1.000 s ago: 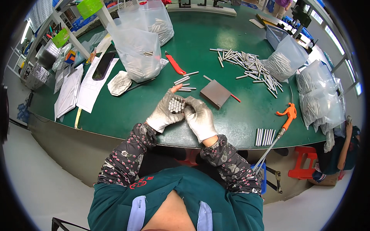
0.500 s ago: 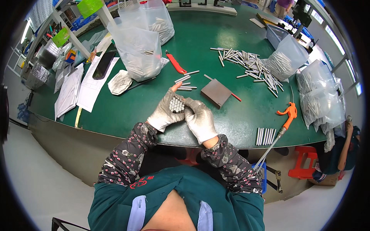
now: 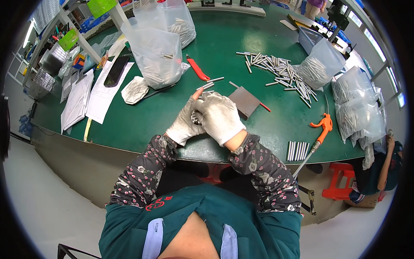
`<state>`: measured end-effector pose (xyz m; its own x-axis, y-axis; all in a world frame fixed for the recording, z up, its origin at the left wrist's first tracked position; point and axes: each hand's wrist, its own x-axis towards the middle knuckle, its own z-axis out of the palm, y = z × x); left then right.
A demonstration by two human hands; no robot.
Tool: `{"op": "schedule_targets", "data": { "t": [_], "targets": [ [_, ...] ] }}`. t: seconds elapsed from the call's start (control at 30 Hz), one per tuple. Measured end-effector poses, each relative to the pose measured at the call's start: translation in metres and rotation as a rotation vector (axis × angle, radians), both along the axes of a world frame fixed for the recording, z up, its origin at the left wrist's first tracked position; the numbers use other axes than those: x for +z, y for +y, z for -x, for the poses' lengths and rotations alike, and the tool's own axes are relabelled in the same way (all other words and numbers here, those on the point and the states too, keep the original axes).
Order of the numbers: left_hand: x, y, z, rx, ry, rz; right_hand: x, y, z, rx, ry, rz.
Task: The recorder is inspecting, cleaning with an air gun, and organizing small metal pins into bundles at a manufacturing workstation.
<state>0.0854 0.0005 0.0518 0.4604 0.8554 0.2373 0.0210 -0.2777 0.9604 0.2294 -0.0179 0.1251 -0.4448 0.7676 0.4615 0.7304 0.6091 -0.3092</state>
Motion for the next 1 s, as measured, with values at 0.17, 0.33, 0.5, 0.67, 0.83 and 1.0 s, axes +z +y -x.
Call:
{"op": "schedule_targets", "data": {
  "t": [0.17, 0.33, 0.5, 0.67, 0.83, 1.0],
  "targets": [
    [-0.003, 0.000, -0.005, 0.088, 0.002, -0.159, 0.007, 0.006, 0.007, 0.030, -0.220, 0.021],
    [-0.022, 0.014, -0.005, 0.176, 0.231, -0.513, 0.000, 0.002, 0.020, -0.068, -0.556, -0.252],
    [-0.003, 0.003, -0.008, 0.164, 0.090, -0.334, 0.013, 0.001, 0.011, -0.083, -0.580, -0.248],
    [-0.017, 0.002, -0.008, 0.109, -0.084, -0.007, 0.020, 0.003, 0.003, 0.003, -0.222, -0.116],
    [-0.008, -0.003, -0.006, 0.066, -0.001, 0.209, 0.012, 0.007, 0.002, 0.067, -0.184, 0.009],
    [0.009, -0.005, -0.002, 0.108, 0.111, 0.038, 0.032, 0.027, -0.016, -0.065, 0.346, 0.056]
  ]
}}
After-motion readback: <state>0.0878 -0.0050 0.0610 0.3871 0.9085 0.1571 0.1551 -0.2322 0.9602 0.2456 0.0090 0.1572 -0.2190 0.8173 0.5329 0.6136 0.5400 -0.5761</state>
